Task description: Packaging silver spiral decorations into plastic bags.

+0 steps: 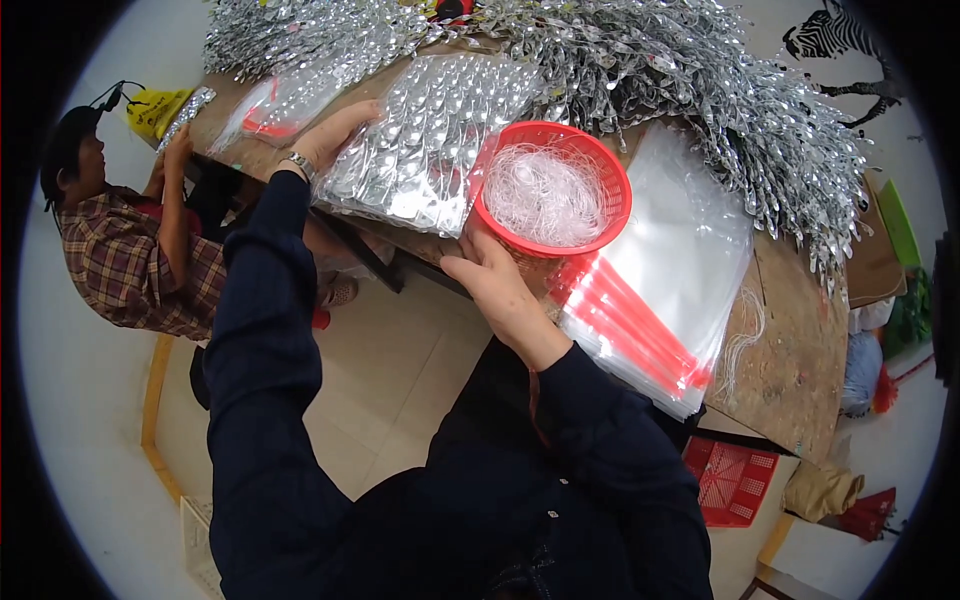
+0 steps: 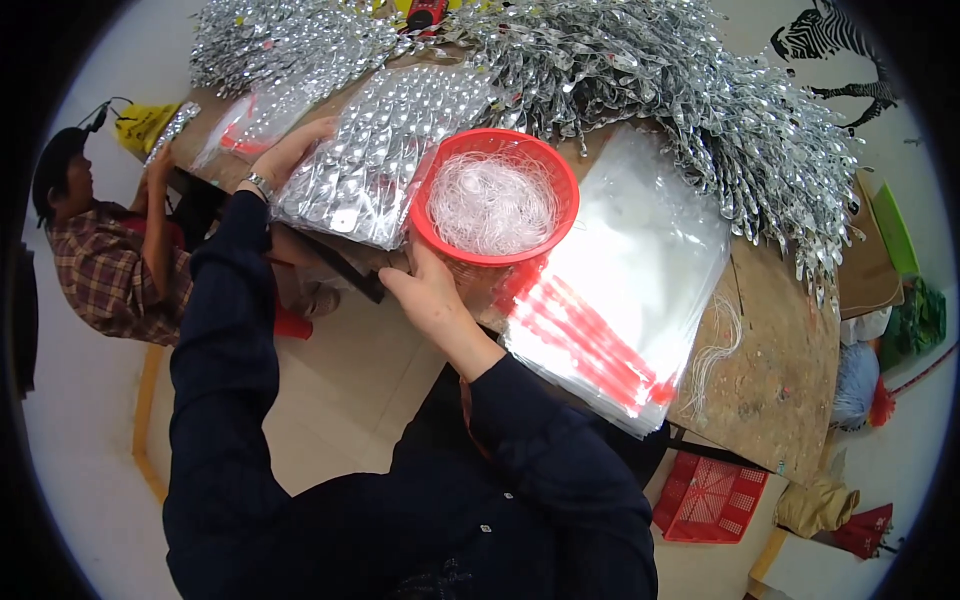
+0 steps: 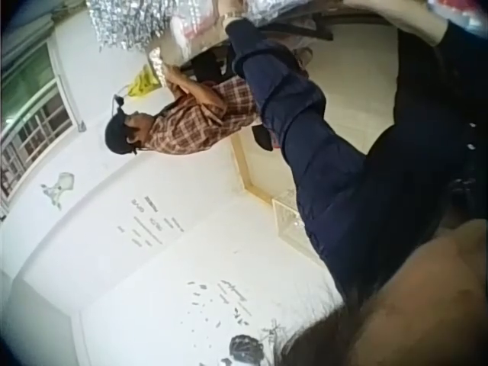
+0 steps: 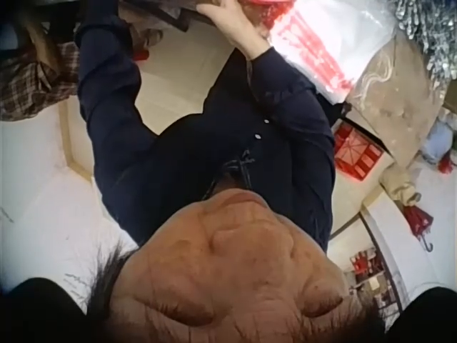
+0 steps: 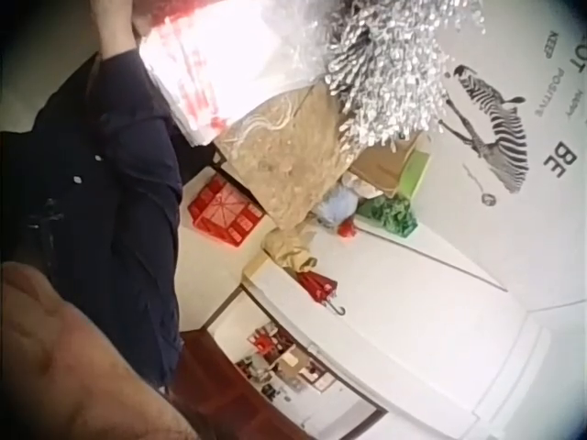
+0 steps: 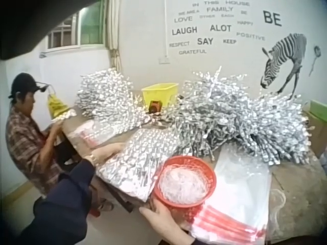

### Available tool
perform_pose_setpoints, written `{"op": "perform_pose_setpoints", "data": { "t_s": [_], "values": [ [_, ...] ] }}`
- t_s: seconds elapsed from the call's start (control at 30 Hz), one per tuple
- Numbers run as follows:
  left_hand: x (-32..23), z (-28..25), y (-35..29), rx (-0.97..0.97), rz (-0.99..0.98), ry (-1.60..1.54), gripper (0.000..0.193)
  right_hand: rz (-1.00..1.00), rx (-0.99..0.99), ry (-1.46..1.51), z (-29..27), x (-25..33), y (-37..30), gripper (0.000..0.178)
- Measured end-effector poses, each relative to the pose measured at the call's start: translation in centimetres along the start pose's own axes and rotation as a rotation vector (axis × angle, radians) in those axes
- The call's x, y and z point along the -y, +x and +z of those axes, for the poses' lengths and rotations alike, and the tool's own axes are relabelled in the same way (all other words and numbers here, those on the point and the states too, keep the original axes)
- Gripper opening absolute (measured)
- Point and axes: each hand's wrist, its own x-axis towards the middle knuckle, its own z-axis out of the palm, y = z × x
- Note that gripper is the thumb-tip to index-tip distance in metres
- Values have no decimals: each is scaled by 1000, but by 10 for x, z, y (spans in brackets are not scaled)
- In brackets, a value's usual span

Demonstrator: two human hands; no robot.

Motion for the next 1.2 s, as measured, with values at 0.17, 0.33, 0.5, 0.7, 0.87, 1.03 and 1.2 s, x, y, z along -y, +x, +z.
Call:
{"op": "perform_pose_setpoints", "data": {
  "t_s": [0.17,0.33,0.5,0.7,0.87,1.03,1.2],
  "values": [
    [-22,5,-10,-109,32,316,55,-21,-44,15,0,5,-12,74],
    [-48,26,-45,-194,142,660,59,30,-70,7,-1,13,-33,75],
    [-56,41,-69,-479,617,595,36,102,-52,-28,-3,17,-68,75],
    [-48,183,-159,-454,1085,744,24,113,124,-274,-18,36,-119,64],
    [-12,267,-183,-110,1182,777,27,286,99,-141,-31,67,-153,49],
    [31,337,-190,85,958,344,32,286,-186,-191,-50,92,-197,21],
    [35,376,-195,168,871,215,43,-236,-334,-801,-73,98,-225,17]
  ]
}}
